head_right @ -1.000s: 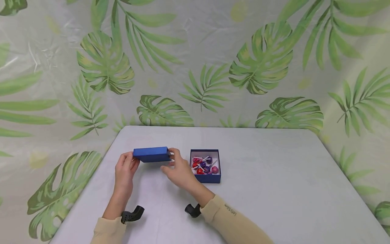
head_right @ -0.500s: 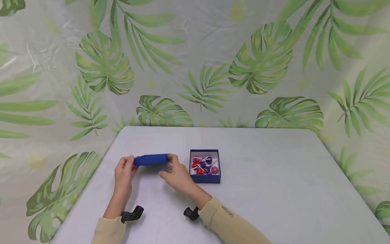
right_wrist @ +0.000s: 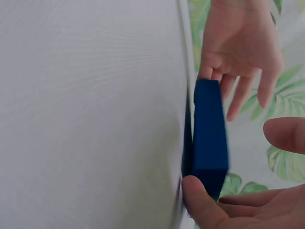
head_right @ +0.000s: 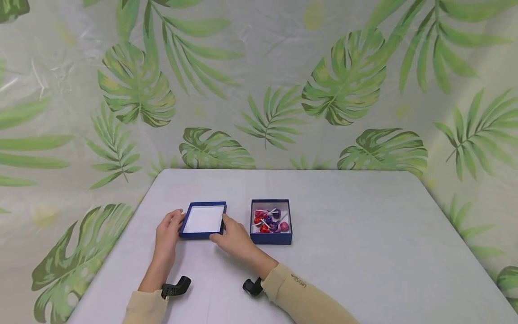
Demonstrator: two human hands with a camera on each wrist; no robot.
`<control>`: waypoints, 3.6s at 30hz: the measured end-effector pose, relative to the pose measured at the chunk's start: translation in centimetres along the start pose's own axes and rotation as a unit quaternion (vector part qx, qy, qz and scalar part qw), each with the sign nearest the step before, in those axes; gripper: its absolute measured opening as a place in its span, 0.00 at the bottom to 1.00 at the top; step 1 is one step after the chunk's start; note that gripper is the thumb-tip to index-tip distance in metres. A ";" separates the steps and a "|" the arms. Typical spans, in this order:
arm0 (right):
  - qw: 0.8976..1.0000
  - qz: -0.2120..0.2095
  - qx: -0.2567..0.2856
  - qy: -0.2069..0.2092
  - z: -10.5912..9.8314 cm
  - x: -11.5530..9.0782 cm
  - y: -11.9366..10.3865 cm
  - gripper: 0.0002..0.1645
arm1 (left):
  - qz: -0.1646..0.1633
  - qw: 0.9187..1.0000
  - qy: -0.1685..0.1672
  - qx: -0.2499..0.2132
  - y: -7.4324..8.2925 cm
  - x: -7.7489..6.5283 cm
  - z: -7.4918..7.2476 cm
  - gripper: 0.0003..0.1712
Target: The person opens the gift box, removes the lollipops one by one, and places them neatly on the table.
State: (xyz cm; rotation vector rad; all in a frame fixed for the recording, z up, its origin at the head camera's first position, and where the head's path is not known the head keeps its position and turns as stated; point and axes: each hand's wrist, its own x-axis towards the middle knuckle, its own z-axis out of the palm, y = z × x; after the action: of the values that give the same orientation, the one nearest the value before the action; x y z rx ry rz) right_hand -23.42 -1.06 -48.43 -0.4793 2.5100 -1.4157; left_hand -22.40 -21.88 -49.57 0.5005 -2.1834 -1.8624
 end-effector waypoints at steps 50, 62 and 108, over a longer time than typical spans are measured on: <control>0.987 -0.099 -0.101 0.080 -10.4 -2.6 -1.9 0.23 | 0.111 0.986 -0.114 -0.038 6.6 -5.1 5.8 0.21; 0.956 -0.087 -0.247 0.129 -13.9 -3.1 2.0 0.19 | 0.056 0.981 -0.166 -0.078 4.3 -8.1 10.6 0.21; 0.881 -0.157 -0.415 0.162 -13.1 -2.0 5.9 0.05 | 0.089 0.972 -0.211 -0.060 0.1 -7.9 13.8 0.26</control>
State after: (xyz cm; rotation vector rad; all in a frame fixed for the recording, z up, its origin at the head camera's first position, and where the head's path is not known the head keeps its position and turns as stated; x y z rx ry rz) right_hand -27.14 12.89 -46.73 -0.8785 3.3777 -0.4064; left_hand -20.51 -6.16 -51.45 -0.1264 -2.2470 -2.1333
